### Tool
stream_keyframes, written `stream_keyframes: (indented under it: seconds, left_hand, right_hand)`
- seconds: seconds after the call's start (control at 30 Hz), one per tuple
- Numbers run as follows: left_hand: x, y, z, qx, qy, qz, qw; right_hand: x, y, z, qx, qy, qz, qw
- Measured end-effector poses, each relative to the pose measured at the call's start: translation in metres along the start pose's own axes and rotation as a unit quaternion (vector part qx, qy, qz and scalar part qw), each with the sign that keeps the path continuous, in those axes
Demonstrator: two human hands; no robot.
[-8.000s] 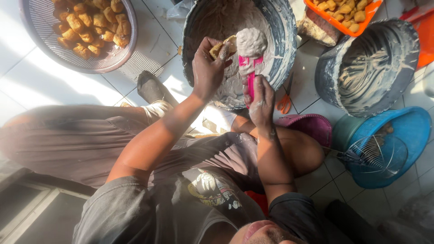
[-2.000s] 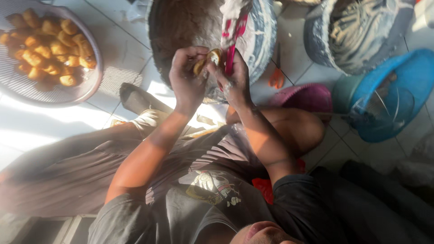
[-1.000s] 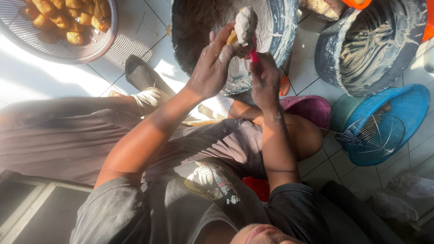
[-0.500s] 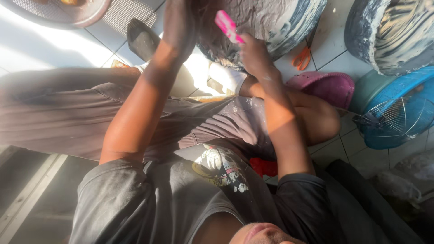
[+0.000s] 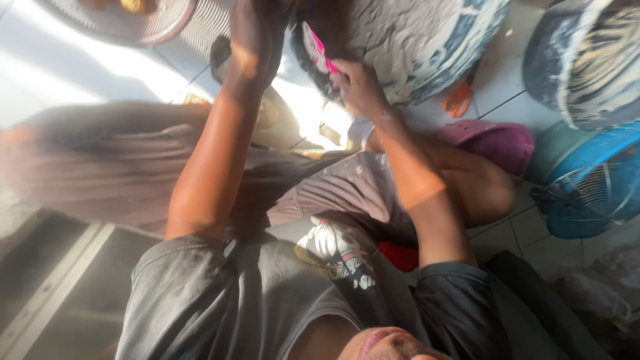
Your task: The person sits on the floor and repeatedly scoops a thick batter from a large bowl with a pink spatula, then spreads it over individual fried dough pieces held in the other hand. Coated pieces are placed into a nearby colander. The process is repeated for many pieces throughout the clip.
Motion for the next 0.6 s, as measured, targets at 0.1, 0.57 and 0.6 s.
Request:
stream_keyframes:
  seconds: [0.1, 0.57, 0.6]
  left_hand:
    - [-0.008, -0.012, -0.001, 0.042, 0.118, -0.004, 0.992]
    - [-0.069, 0.040, -0.009, 0.165, 0.359, -0.106, 0.912]
    - [-0.065, 0.041, -0.006, 0.172, 0.359, -0.107, 0.911]
  right_hand:
    - [0.014, 0.024, 0.006, -0.181, -0.291, -0.013, 0.939]
    - [0.053, 0.056, -0.060, 0.114, -0.049, 0.262, 0.957]
    - [0.054, 0.057, -0.060, 0.113, -0.023, 0.258, 0.959]
Point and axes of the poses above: each hand's wrist, its own y-axis away from the middle knuckle, its own x-axis out of the back of the hand, z = x × y, the point moved 4 cm from there along -y, towards the middle knuckle, and after that the axes turned 2 degrees about -y, right-handed, at the moved point
